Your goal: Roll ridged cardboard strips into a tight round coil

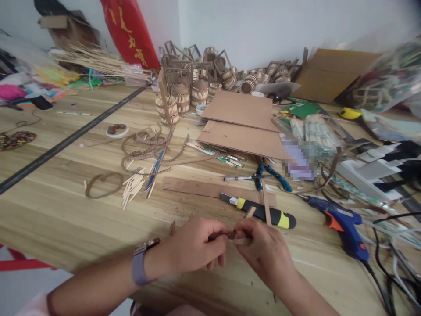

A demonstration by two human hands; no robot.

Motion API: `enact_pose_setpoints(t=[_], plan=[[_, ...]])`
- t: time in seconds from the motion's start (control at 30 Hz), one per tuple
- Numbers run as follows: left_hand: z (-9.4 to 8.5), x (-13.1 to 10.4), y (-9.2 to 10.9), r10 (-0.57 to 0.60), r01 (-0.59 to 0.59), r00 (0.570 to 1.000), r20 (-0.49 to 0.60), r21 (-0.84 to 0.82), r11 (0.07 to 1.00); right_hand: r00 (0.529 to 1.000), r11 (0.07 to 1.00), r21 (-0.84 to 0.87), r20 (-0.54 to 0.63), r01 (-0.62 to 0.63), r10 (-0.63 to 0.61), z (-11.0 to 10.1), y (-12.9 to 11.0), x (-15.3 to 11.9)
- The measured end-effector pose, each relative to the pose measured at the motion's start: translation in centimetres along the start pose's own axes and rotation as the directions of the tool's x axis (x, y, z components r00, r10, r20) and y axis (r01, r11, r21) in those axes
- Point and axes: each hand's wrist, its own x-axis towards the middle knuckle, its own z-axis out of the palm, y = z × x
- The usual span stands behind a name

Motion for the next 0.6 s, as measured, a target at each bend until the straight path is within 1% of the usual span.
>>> enact_pose_setpoints(t=[0.03,0.1,0.13,0.17,0.2,0.27,0.33,0.37,0.5,0.6], plan=[[0.0,0.1,-0.1,-0.014,0.014,1.0,0.003,-0.021,1.0,0.995,0.995,0.037,-0.02,-0.092,0.093,0.0,0.1,0.0],[0.0,0.2,-0.3,-0.034,0.034,0.999,-0.003,-0.043,0.998,0.966,0.964,0.084,-0.043,-0.251,0.255,-0.2,0.3,0.1],[0.0,0.2,-0.3,-0.038,0.038,0.999,-0.009,-0.052,0.998,0.954,0.951,0.099,-0.044,-0.291,0.297,-0.3,0.3,0.2],[0.1,0.3,-0.4,-0.04,0.039,0.999,-0.014,-0.064,0.997,0.953,0.949,0.108,-0.04,-0.296,0.301,-0.5,0.3,0.4],[0.0,0.3,-0.4,-0.039,0.038,0.999,-0.021,-0.076,0.996,0.962,0.958,0.109,-0.029,-0.266,0.27,-0.6,0.3,0.4],[0.0,0.4,-0.4,-0.032,0.029,0.999,-0.034,-0.091,0.995,0.989,0.986,0.085,-0.014,-0.144,0.146,-0.5,0.3,0.4],[-0.1,0.3,-0.3,-0.012,0.009,0.998,-0.055,-0.072,0.997,1.0,0.998,0.056,-0.011,-0.028,0.028,-0.2,0.4,0.0],[-0.1,0.3,-0.2,0.003,-0.006,0.998,-0.067,-0.051,0.999,1.0,0.999,0.041,-0.01,0.009,-0.008,0.0,0.5,-0.3],[0.0,0.1,-0.1,0.075,-0.067,0.99,-0.124,0.064,0.996,0.998,0.998,-0.021,0.021,0.061,-0.06,0.5,0.7,-1.0],[-0.1,-0.1,0.0,0.103,-0.085,0.986,-0.134,0.129,0.988,0.992,0.99,-0.071,0.003,0.123,-0.123,0.1,0.7,-0.6]])
